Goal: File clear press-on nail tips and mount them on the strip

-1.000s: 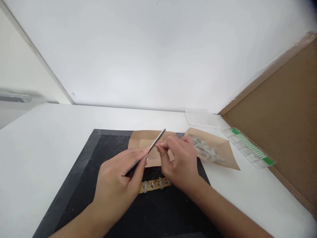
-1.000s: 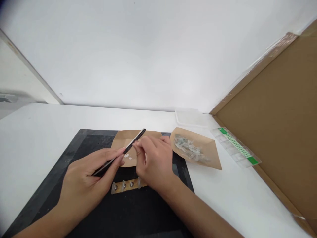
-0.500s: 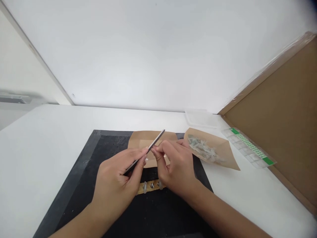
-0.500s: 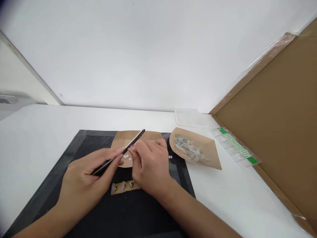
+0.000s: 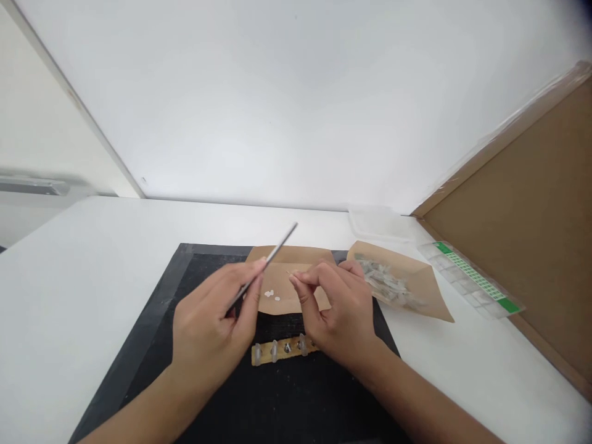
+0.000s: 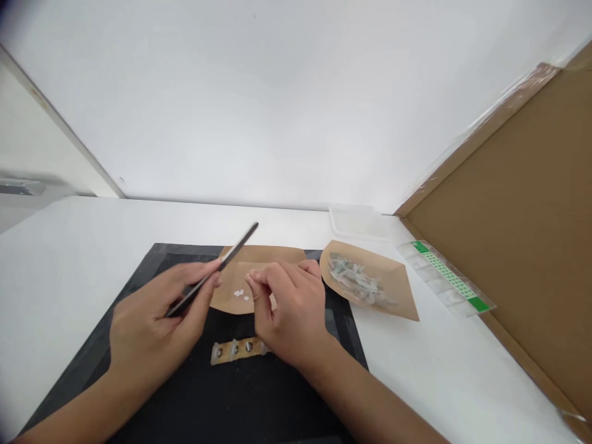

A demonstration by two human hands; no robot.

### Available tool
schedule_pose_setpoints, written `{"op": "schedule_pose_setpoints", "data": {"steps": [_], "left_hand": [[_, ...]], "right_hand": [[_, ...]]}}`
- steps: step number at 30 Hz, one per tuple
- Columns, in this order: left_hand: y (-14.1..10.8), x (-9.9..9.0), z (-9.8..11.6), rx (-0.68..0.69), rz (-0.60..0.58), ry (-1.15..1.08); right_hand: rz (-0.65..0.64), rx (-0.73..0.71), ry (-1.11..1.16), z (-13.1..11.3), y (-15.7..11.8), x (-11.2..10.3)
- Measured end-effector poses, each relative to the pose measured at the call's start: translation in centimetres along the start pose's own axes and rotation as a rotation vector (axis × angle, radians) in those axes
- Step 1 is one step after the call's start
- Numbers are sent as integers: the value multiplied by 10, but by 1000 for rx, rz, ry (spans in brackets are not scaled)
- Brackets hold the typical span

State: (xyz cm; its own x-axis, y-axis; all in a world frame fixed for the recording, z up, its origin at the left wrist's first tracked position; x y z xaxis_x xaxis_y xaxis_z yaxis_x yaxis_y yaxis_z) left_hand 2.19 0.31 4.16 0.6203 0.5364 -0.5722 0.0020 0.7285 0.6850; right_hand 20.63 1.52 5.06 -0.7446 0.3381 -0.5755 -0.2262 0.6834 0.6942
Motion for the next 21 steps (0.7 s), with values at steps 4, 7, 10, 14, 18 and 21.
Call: {"op": "schedule_pose_setpoints", "data": {"steps": [4,7,10,14,18,21], "left_hand": [[11,0,-29,-109,-13,193],[17,0,-49,-205,-43,304],[19,5,-63,-282,-180,375],[18,10,-69,-324,-297,452],[16,12,-72,-322,-332,484],[15,13,-74,-302,-336,472]], "right_hand": [[24,22,17,3,-2,-4],[28,36,34,8,-4,-7],[34,46,40,14,-6,-10],[52,38,32,18,-7,-15],[65,18,43,18,-8,-19],[85,7,48,17,-8,-20]]}}
Point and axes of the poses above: each hand's wrist, its own y-axis towards the middle knuckle, its own x-axis out of the palm, z = x × y, the point moved 4 cm from there along y, towards the middle knuckle, and after that the axes turned 6 degrees about y, right-handed, at the moved point
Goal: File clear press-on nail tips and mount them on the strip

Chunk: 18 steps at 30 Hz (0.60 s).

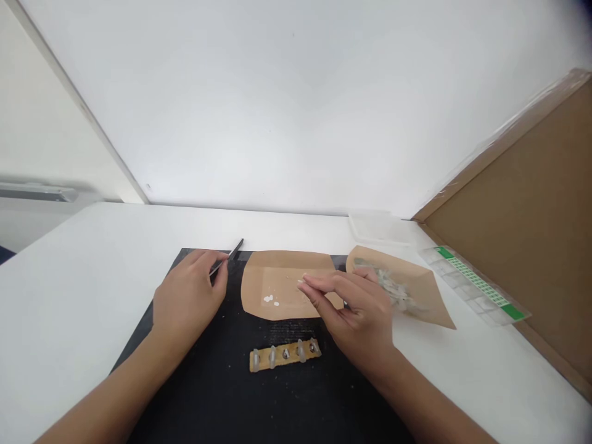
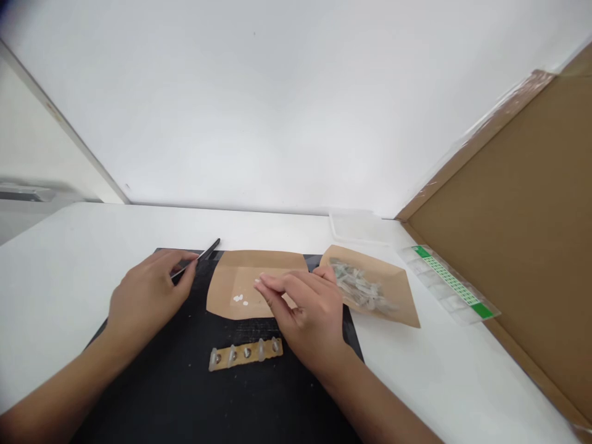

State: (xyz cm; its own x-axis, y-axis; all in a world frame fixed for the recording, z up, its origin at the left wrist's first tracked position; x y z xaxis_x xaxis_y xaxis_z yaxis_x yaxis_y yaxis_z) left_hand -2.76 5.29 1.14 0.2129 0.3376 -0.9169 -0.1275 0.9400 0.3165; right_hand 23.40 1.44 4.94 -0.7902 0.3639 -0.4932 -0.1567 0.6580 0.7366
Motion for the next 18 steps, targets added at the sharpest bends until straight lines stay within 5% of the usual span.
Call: {"op": "schedule_pose_setpoints", "data": {"steps": [9,18], "left_hand": [[-7,-16,19,315,273,-133],[-12,-16,22,226,159,-96]], "right_hand": [[-16,-52,56,-5,1,1],[-39,-84,27,-4,-1,1]]}}
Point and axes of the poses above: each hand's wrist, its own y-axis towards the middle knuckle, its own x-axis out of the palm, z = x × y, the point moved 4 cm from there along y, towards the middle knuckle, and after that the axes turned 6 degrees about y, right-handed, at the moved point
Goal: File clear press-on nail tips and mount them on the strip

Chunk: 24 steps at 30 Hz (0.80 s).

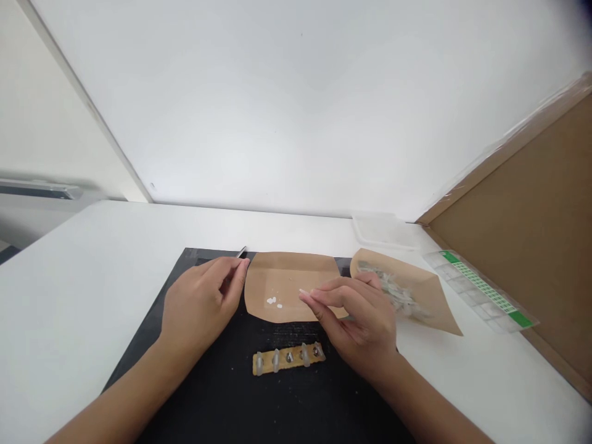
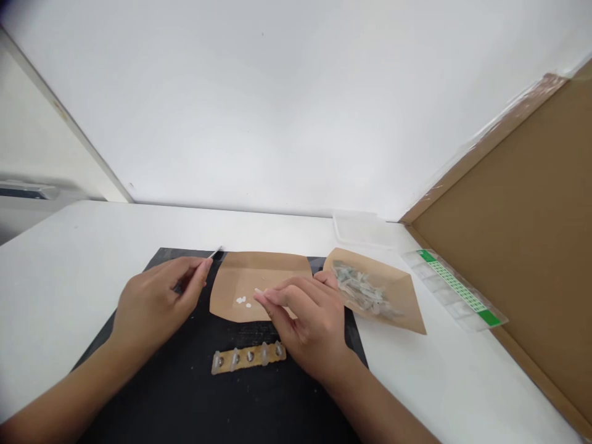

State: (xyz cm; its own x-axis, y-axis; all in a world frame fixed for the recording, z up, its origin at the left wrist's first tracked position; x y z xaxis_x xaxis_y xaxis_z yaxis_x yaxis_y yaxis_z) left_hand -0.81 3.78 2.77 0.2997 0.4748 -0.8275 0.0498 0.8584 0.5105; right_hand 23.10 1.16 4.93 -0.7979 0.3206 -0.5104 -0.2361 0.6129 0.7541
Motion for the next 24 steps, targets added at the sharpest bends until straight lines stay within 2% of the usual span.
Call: {"op": "schedule_pose_setpoints", "data": {"steps": [9,14,18,21,24], "left_hand": [[7,-9,-1,88,-35,-76],[7,-4,-5,67,-99,-36],[7,4,-8,67,-61,-10],[5,4,-4,133,3,-62],[1,1,6,265,22,-194]], "right_hand": [[-22,19,-32,3,-1,-1],[-27,32,-41,6,-2,-1],[-67,50,-72,11,-1,2],[-127,75,-63,13,-1,6],[-182,103,-16,13,-1,10]]}}
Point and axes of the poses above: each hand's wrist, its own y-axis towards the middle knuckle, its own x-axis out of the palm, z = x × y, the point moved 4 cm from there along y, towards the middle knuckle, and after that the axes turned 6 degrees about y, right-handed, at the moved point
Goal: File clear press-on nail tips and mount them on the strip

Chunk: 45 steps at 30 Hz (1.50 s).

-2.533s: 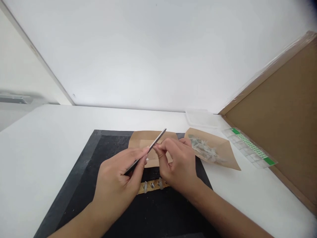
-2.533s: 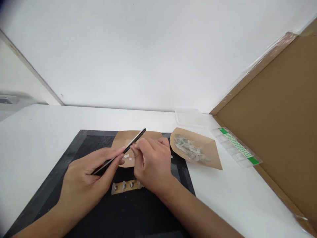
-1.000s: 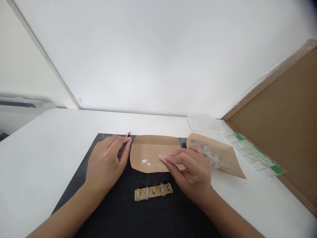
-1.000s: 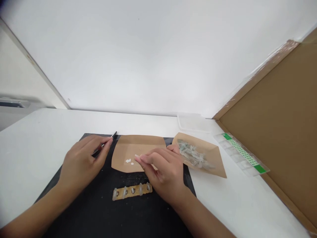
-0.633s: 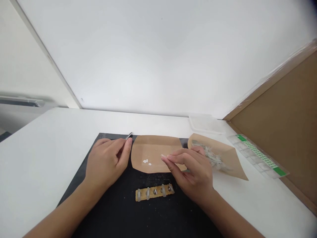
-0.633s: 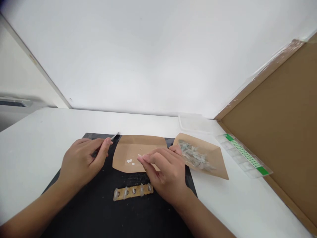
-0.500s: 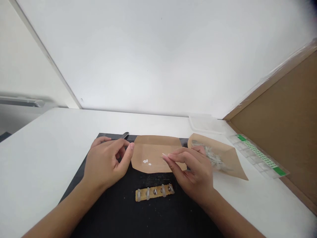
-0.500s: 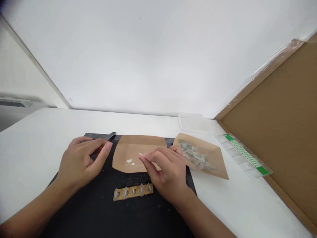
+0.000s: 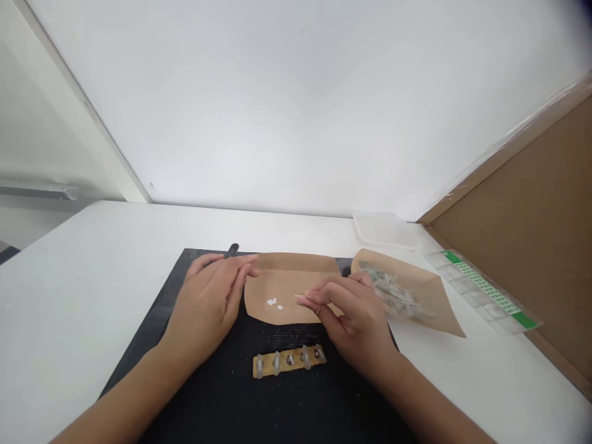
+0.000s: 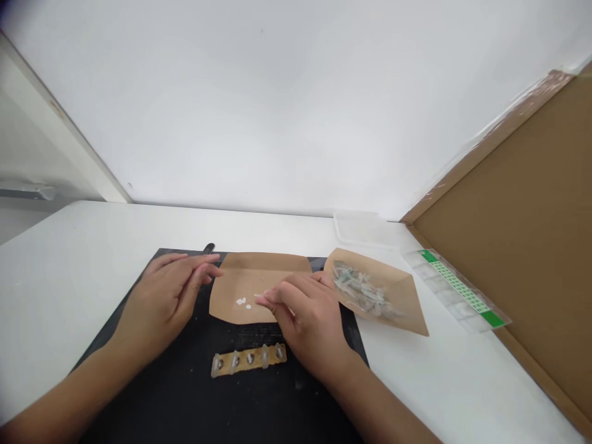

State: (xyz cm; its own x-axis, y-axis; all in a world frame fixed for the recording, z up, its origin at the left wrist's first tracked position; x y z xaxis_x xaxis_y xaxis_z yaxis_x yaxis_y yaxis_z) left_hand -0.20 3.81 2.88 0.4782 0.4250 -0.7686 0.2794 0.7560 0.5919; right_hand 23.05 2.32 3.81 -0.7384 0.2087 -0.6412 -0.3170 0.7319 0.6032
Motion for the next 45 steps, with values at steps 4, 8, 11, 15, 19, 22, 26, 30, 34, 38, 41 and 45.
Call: {"op": "schedule_pose_setpoints", "data": {"steps": [4,8,11,15,19,22,26,30,34,38,41,45], "left_hand": [[-5,2,21,196,-64,-230],[-8,7,35,272,-137,-405],[-8,7,38,262,-160,-475],[-6,5,35,204,-180,-533],[-4,5,31,164,-179,-570],[-4,6,30,141,-197,-592],[-5,7,28,85,-244,-608],[-3,7,27,19,-281,-660],[0,6,29,-20,-325,-769],[2,5,30,-34,-334,-825],[1,4,30,-23,-314,-818],[-1,3,30,69,-213,-635]], "right_hand": [[-47,65,87,0,-3,4],[-91,88,162,-1,-6,8],[-113,106,198,0,-6,8],[-131,121,245,0,-4,6],[-152,146,286,-2,-2,5],[-151,161,328,-4,-1,5],[-148,176,392,-4,-2,6],[-150,222,456,-3,-4,8],[-159,291,546,-2,-7,9],[-169,336,616,-4,-8,9],[-157,338,616,-4,-8,9],[-118,244,488,-3,-8,9]]}}
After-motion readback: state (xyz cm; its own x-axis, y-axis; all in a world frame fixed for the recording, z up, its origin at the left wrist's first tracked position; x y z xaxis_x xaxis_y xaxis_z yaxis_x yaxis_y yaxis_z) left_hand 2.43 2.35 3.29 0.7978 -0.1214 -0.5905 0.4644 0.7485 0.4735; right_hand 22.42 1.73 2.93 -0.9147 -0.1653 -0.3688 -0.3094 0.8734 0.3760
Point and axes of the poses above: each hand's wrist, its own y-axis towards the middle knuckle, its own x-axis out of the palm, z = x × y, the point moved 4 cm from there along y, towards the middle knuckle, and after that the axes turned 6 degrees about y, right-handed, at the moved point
